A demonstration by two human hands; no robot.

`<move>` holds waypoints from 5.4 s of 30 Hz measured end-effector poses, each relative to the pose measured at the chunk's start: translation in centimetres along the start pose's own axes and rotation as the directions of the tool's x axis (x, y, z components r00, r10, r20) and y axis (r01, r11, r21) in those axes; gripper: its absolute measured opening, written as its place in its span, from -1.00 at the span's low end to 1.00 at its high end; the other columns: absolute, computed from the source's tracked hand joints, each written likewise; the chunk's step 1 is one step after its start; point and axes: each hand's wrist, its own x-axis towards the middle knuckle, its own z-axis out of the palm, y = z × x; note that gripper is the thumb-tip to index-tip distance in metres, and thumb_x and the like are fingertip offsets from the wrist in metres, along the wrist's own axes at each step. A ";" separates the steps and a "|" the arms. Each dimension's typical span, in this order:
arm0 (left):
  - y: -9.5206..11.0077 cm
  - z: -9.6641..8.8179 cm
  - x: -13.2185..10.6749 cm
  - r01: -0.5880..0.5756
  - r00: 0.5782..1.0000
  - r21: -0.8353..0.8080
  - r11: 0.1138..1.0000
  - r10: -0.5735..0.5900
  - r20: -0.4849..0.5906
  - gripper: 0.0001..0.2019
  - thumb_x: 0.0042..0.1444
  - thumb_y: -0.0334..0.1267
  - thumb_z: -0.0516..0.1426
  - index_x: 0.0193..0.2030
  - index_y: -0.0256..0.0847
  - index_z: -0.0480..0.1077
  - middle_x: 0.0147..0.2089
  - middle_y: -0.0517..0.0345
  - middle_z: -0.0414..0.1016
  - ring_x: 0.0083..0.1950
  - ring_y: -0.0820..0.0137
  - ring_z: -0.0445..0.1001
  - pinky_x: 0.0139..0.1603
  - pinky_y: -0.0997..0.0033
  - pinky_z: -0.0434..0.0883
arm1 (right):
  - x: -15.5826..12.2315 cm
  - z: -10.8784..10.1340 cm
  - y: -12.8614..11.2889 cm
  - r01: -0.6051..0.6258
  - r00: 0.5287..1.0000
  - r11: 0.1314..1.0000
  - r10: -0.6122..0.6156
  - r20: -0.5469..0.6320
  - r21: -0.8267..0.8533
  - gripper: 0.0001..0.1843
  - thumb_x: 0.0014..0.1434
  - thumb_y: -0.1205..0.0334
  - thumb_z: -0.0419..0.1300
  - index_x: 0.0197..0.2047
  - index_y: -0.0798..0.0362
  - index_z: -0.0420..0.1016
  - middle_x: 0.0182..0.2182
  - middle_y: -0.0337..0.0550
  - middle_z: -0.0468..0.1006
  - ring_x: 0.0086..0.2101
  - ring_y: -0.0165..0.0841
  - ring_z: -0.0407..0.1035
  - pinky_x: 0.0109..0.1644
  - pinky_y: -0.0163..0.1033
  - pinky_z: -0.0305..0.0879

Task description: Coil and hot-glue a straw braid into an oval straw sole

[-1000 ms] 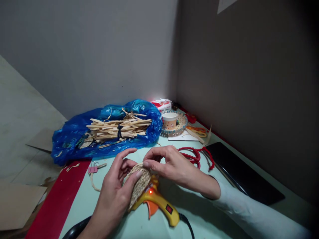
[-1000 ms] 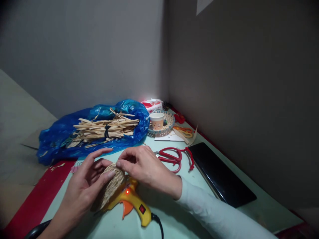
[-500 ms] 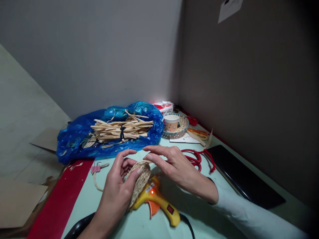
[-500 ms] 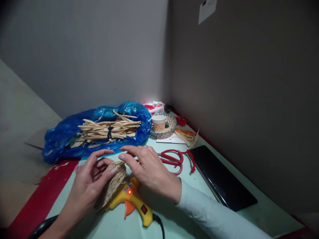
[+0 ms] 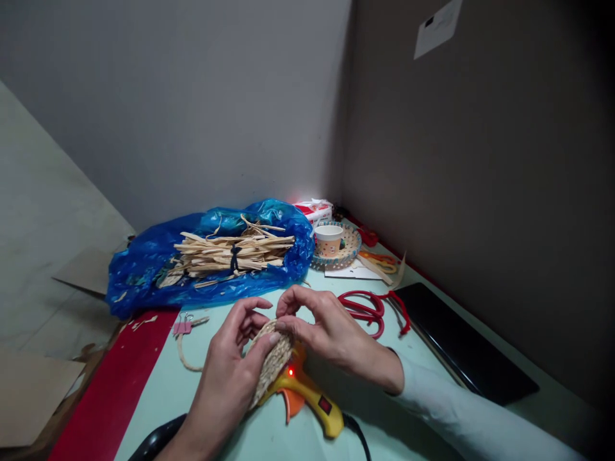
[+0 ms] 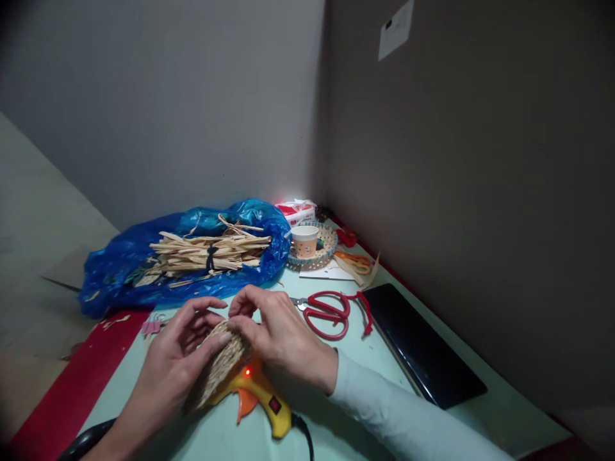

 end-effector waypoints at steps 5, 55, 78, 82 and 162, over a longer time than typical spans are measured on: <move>0.3 -0.4 0.4 -0.012 1.000 -0.039 0.999 0.011 -0.018 -0.71 0.10 -0.16 0.27 -0.07 -0.13 0.36 -0.29 0.23 0.50 -0.20 0.34 0.50 -0.12 0.38 0.45 | 0.5 -0.8 -0.4 -0.113 0.993 0.975 0.103 0.060 0.191 -0.74 0.36 0.04 0.16 -0.05 0.04 0.48 -0.26 -0.21 0.56 -0.22 -0.32 0.45 -0.11 -0.24 0.31; 0.8 -1.6 1.7 0.220 0.949 -0.520 0.825 -0.304 -0.082 -0.64 -0.19 -0.33 0.45 -0.16 -0.28 0.66 -0.26 -0.03 0.72 -0.28 0.28 0.65 -0.30 0.50 0.58 | 1.4 -1.9 1.1 0.088 0.972 0.992 -0.065 -0.225 0.094 -0.83 0.27 0.15 0.29 -0.12 0.02 0.49 -0.28 -0.27 0.52 -0.29 -0.40 0.40 -0.22 -0.31 0.31; 5.7 -12.1 3.1 -0.363 0.782 -0.564 0.741 -0.087 -0.617 -0.65 0.19 -0.66 0.04 -0.21 -0.22 0.58 -0.26 0.20 0.67 -0.32 0.51 0.63 -0.24 0.59 0.64 | 1.8 0.0 -0.2 0.001 0.997 0.985 -0.013 -0.072 -0.170 -0.86 0.35 0.18 0.16 -0.08 0.02 0.47 -0.29 -0.20 0.56 -0.31 -0.29 0.43 -0.19 -0.20 0.33; 6.5 -11.1 2.8 -0.363 0.804 -0.610 0.704 -0.094 -0.588 -0.67 0.13 -0.66 0.08 -0.18 -0.25 0.59 -0.20 0.11 0.67 -0.28 0.46 0.64 -0.22 0.55 0.62 | 4.6 1.5 -2.8 0.105 0.992 0.984 -0.115 -0.060 -0.145 -0.65 0.32 0.10 0.23 0.12 0.00 0.42 0.08 -0.05 0.51 0.04 -0.20 0.39 0.17 -0.07 0.24; 3.7 -6.8 2.9 -0.450 0.750 -0.545 0.708 -0.032 -0.661 -0.83 -0.03 -0.22 0.29 -0.30 -0.22 0.49 -0.33 0.18 0.56 -0.27 0.37 0.48 -0.24 0.42 0.42 | 9.2 10.4 -4.4 0.412 0.874 0.901 -0.434 -0.220 -0.139 -0.66 0.32 0.32 0.13 0.07 0.07 0.63 0.01 -0.03 0.68 0.01 -0.20 0.58 0.13 -0.18 0.48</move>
